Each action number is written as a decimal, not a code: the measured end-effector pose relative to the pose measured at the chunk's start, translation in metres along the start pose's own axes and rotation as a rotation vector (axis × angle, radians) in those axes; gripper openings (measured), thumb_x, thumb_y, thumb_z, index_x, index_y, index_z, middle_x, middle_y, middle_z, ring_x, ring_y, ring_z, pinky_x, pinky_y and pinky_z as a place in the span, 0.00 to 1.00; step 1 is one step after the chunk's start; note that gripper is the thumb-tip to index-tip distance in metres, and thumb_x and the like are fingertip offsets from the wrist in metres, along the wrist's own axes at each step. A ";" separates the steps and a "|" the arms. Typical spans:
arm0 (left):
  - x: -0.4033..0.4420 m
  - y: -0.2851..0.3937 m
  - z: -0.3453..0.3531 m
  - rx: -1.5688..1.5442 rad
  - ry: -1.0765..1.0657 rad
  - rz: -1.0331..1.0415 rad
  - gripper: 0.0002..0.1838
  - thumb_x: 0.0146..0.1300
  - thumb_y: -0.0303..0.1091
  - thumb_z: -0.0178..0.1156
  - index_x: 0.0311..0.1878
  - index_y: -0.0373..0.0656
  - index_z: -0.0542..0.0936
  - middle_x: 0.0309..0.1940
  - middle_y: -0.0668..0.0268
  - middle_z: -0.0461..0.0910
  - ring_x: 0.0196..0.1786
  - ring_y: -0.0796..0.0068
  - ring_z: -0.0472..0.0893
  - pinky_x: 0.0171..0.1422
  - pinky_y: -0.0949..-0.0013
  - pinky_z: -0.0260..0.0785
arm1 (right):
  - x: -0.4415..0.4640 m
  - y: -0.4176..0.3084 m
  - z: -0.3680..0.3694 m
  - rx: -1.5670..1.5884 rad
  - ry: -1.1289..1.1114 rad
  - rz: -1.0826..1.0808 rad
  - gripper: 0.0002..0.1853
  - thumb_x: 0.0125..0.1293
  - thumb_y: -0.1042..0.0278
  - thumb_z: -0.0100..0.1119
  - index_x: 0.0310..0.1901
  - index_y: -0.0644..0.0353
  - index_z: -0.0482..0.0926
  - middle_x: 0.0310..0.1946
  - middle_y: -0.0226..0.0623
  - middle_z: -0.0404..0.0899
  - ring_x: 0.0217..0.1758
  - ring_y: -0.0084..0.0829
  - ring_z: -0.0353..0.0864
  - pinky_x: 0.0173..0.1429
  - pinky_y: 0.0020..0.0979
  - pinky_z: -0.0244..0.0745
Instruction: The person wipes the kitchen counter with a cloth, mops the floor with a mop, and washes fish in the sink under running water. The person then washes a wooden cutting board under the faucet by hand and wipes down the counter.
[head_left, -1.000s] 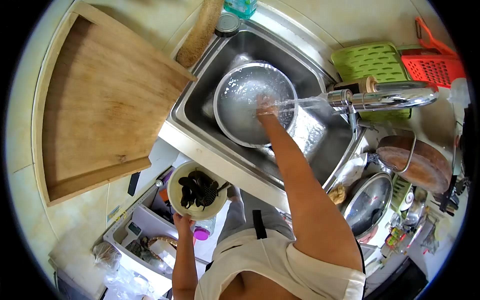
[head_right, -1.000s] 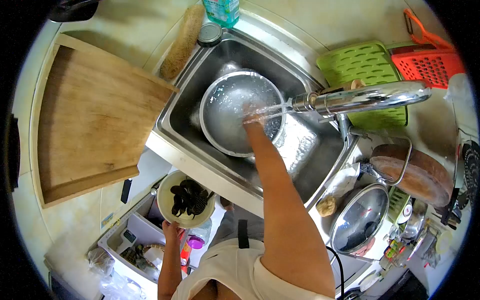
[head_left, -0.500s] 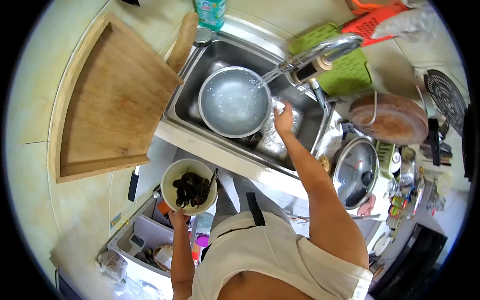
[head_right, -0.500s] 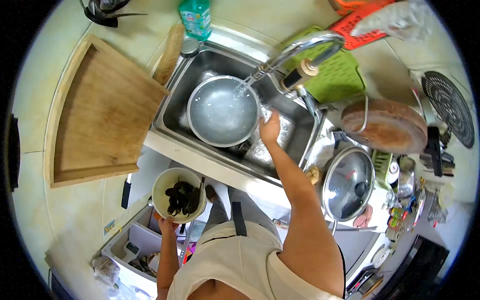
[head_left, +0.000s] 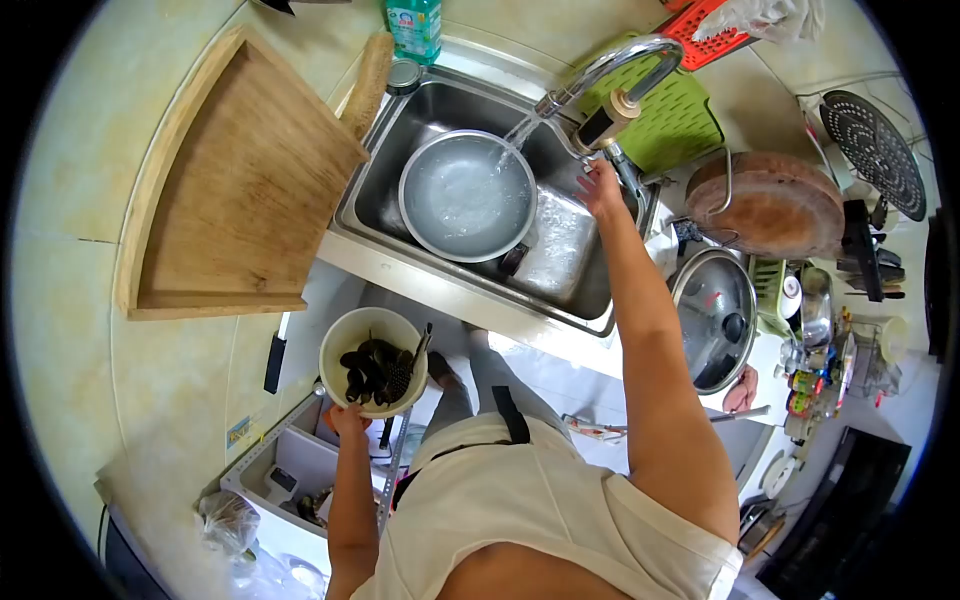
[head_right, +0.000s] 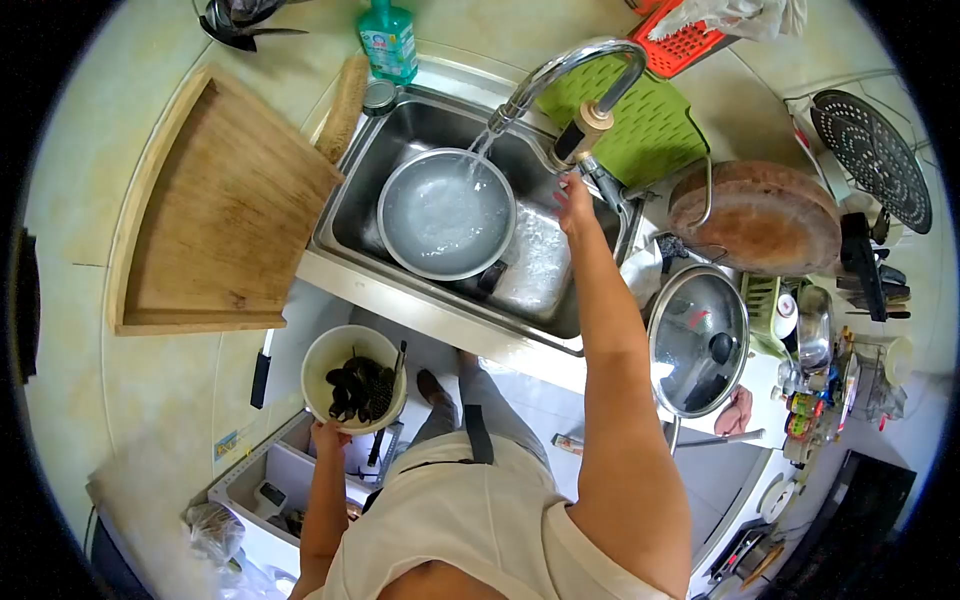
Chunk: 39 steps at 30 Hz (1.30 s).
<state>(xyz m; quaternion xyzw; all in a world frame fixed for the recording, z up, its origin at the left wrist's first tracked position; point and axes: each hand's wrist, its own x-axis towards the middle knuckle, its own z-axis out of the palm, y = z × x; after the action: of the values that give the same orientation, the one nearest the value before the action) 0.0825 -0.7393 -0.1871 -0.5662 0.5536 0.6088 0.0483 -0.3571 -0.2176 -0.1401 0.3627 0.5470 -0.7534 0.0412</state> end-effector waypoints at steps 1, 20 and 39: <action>0.000 0.000 -0.001 0.019 0.018 0.002 0.12 0.50 0.24 0.54 0.40 0.36 0.74 0.24 0.59 0.78 0.16 0.72 0.77 0.17 0.71 0.72 | -0.009 -0.003 0.008 -0.008 -0.042 0.008 0.15 0.57 0.54 0.54 0.43 0.51 0.71 0.43 0.31 0.77 0.56 0.34 0.71 0.71 0.57 0.42; -0.014 -0.004 0.001 -0.109 0.085 -0.078 0.14 0.54 0.25 0.53 0.46 0.36 0.73 0.31 0.55 0.80 0.27 0.60 0.83 0.26 0.60 0.79 | -0.002 0.199 0.033 -0.541 -0.011 0.257 0.14 0.56 0.69 0.63 0.37 0.74 0.78 0.31 0.44 0.79 0.28 0.35 0.77 0.32 0.35 0.73; 0.016 -0.006 -0.021 -0.045 0.022 -0.103 0.21 0.49 0.23 0.57 0.49 0.39 0.66 0.37 0.55 0.77 0.28 0.65 0.82 0.27 0.65 0.76 | -0.077 0.063 0.014 -0.899 0.138 -0.294 0.14 0.54 0.63 0.57 0.36 0.66 0.81 0.30 0.50 0.82 0.33 0.43 0.83 0.40 0.38 0.75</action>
<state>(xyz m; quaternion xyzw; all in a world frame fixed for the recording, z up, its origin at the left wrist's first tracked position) 0.0946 -0.7613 -0.1975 -0.6017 0.5103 0.6114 0.0608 -0.2782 -0.2807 -0.1426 0.2769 0.8657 -0.4139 0.0503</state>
